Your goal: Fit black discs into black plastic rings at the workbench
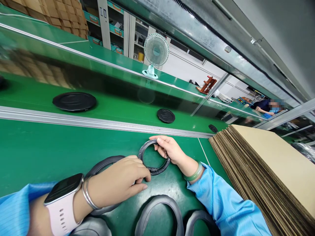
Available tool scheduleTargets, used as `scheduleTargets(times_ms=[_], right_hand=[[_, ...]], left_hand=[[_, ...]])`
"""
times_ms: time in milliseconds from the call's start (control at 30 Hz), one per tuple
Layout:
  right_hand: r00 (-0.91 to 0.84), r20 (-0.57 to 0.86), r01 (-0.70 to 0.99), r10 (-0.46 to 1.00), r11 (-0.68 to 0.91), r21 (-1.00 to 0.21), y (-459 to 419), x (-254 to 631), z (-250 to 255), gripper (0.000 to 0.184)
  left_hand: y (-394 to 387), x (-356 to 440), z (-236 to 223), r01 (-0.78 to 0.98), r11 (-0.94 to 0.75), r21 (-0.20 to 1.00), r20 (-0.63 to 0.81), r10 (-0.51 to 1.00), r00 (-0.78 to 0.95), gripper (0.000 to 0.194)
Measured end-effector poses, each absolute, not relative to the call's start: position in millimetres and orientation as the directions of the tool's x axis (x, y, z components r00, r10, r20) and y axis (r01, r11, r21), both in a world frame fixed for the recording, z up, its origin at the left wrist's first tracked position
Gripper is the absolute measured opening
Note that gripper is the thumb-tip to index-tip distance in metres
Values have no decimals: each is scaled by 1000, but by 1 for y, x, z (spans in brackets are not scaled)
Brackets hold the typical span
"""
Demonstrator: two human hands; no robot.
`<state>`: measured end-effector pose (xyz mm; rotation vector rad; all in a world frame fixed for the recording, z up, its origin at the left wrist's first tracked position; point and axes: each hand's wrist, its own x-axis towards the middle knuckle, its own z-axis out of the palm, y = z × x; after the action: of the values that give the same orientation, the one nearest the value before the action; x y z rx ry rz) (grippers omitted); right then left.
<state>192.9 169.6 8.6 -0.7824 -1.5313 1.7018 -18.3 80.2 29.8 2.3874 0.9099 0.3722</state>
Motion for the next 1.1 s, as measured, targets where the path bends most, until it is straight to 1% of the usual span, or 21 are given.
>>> scheduleTargets(times_ms=[133,267,467,533,600,667,767,900,1000,1100], right_hand=[[-520,35,-168,854,-61,-984,171,193,9,48],[-526,55,-257,849,-97,-962,175,196,9,42],[-519,135,-447,844,-134,-884,178,201,9,33],[-534,150,-488,832,-158,-859,176,201,11,33],[-579,164,-469,799,-162,-868,172,199,13,36],[-629,159,-408,761,-149,-901,167,196,15,39],[-660,125,-320,740,-127,-939,164,193,14,41],[-667,59,-225,742,-125,-966,167,192,10,44],[-685,33,-212,727,-156,-965,169,193,9,45],[-713,31,-229,701,-190,-955,169,194,11,40]], left_hand=[[80,-18,33,534,-615,581,71,691,719,6],[81,-18,34,517,-614,596,91,691,717,5],[81,-17,35,531,-586,613,65,707,704,7],[82,-18,33,557,-530,639,54,753,656,14],[84,-19,30,570,-455,684,54,811,583,27],[84,-21,28,545,-413,730,67,836,544,31],[85,-23,29,477,-417,773,93,819,566,26],[87,-21,35,477,-431,766,88,805,587,24],[87,-19,38,488,-441,754,78,797,599,23],[86,-19,38,502,-442,744,61,792,607,21]])
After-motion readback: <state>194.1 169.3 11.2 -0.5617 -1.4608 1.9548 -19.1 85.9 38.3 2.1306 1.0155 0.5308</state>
